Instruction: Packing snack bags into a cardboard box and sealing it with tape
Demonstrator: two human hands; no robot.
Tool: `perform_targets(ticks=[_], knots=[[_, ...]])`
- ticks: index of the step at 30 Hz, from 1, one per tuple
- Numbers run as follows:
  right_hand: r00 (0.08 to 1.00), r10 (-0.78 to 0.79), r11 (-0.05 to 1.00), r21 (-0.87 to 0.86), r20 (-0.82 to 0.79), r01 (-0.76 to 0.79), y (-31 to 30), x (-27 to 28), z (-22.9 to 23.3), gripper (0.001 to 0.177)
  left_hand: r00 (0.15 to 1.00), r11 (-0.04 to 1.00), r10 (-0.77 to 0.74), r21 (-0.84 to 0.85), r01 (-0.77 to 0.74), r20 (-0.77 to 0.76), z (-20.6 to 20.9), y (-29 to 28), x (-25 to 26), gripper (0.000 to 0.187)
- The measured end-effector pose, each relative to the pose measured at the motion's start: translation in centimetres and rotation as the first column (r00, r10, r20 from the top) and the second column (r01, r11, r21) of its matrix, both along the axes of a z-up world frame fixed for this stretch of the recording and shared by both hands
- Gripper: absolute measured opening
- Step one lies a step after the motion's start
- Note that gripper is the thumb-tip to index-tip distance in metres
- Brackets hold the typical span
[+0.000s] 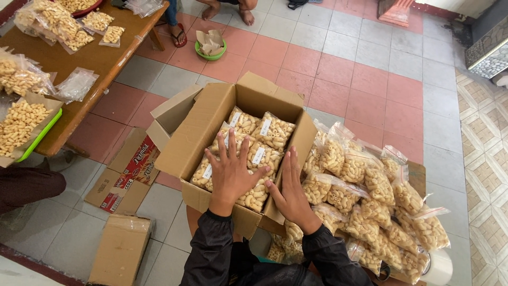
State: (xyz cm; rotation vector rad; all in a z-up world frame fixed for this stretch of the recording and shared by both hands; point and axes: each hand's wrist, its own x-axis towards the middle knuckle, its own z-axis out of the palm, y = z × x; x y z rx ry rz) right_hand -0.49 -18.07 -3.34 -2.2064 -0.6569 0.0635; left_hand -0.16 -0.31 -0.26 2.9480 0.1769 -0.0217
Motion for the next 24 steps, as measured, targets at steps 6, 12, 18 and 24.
perform_targets(ticks=[6,12,18,24], knots=[[0.999,-0.004,0.999,0.048,-0.04,0.006,0.1,-0.4,1.0,0.087,1.0,1.0,-0.021,-0.012,0.021,-0.004,0.2,0.1,-0.2,0.094],[0.998,-0.018,0.999,0.028,-0.06,0.019,0.2,-0.3,0.6,0.085,1.0,1.0,-0.001,-0.003,0.001,-0.025,0.5,-0.1,-0.1,0.096],[0.995,-0.017,1.0,0.008,-0.094,0.018,-0.1,-0.3,1.3,0.086,1.0,1.0,0.014,-0.013,-0.014,-0.009,0.0,-0.1,0.1,0.096],[0.991,0.022,0.999,-0.041,-0.134,-0.028,-0.9,-1.9,3.6,0.084,0.983,0.997,-0.007,0.071,-0.006,0.186,0.5,-0.9,-0.4,0.09]])
